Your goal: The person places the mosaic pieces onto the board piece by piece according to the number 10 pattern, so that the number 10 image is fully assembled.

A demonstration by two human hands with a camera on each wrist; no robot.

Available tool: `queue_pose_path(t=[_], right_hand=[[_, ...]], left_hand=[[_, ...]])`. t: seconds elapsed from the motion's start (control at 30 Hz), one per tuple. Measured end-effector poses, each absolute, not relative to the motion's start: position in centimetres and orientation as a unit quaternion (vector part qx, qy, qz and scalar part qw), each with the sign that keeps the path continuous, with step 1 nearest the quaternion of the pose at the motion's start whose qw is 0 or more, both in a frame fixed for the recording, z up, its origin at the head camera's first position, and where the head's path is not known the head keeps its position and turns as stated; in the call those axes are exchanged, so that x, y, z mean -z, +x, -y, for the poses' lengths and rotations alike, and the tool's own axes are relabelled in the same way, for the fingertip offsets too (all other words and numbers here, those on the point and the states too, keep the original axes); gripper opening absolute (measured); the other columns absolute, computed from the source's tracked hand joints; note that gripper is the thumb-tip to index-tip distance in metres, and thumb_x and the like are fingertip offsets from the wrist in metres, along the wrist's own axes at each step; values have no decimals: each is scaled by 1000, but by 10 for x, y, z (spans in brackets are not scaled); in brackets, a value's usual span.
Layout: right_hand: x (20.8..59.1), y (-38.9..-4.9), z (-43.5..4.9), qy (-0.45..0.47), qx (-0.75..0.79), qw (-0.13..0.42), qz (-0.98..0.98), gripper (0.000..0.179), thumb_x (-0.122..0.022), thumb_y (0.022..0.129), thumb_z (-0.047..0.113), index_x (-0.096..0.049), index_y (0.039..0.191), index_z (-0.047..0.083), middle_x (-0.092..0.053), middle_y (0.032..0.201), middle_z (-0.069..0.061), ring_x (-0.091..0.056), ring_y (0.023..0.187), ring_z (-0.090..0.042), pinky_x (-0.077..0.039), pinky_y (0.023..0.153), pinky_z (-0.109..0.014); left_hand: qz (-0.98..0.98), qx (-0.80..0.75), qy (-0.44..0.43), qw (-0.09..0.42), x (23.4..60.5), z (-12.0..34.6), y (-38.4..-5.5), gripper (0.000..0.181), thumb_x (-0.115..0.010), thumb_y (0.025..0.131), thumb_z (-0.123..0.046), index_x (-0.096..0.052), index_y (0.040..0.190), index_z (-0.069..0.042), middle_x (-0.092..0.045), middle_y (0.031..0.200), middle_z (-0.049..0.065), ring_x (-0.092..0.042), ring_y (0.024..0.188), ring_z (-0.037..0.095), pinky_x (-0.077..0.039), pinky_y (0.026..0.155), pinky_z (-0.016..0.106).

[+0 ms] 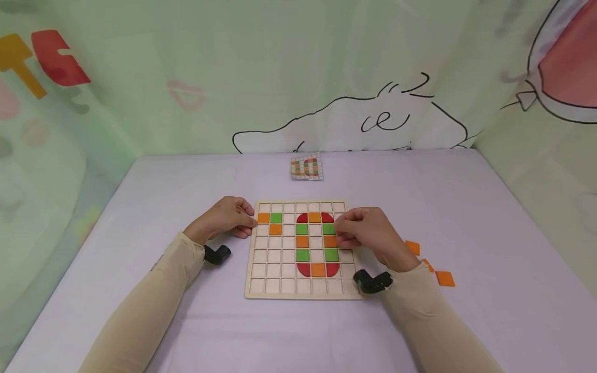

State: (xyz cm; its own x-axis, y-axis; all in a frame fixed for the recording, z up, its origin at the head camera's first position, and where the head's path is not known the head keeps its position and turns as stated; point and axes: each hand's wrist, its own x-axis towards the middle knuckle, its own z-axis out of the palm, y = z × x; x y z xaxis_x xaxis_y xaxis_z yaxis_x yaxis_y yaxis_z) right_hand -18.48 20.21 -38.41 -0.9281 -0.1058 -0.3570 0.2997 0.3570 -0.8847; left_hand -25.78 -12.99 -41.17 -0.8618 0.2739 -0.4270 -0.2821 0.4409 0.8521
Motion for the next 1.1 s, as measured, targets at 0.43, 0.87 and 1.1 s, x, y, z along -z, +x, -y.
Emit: queue_pose_path(t=[0.43,0.87,1.1], right_hand=[[388,-153,-309,105,482,178,-852,42,-73,100,26,-63,122,-8,-72,87,-3,-70,74,-13,-64,70,-27],[390,-140,-309,91,329,174,-923,35,-82,89,33,-72,101,3,-67,78,1,-62,71,-15,-52,58,-28],[390,-138,-303,86,314,183,-927,32,-82,86,34,-69,99,8,-62,78,1,-59,72,-18,-45,49,-30]], left_hand=[[-809,-527,-6,260,409,138,-259,28,-78,91,-2,-58,111,1,-68,84,11,-67,63,15,-64,62,27],[-805,-532,-7,262,409,134,-258,28,-78,92,-1,-57,112,2,-68,84,10,-67,63,14,-64,61,26],[-804,-532,-5,265,409,131,-257,28,-77,92,0,-57,111,1,-68,83,10,-66,62,14,-63,60,25]])
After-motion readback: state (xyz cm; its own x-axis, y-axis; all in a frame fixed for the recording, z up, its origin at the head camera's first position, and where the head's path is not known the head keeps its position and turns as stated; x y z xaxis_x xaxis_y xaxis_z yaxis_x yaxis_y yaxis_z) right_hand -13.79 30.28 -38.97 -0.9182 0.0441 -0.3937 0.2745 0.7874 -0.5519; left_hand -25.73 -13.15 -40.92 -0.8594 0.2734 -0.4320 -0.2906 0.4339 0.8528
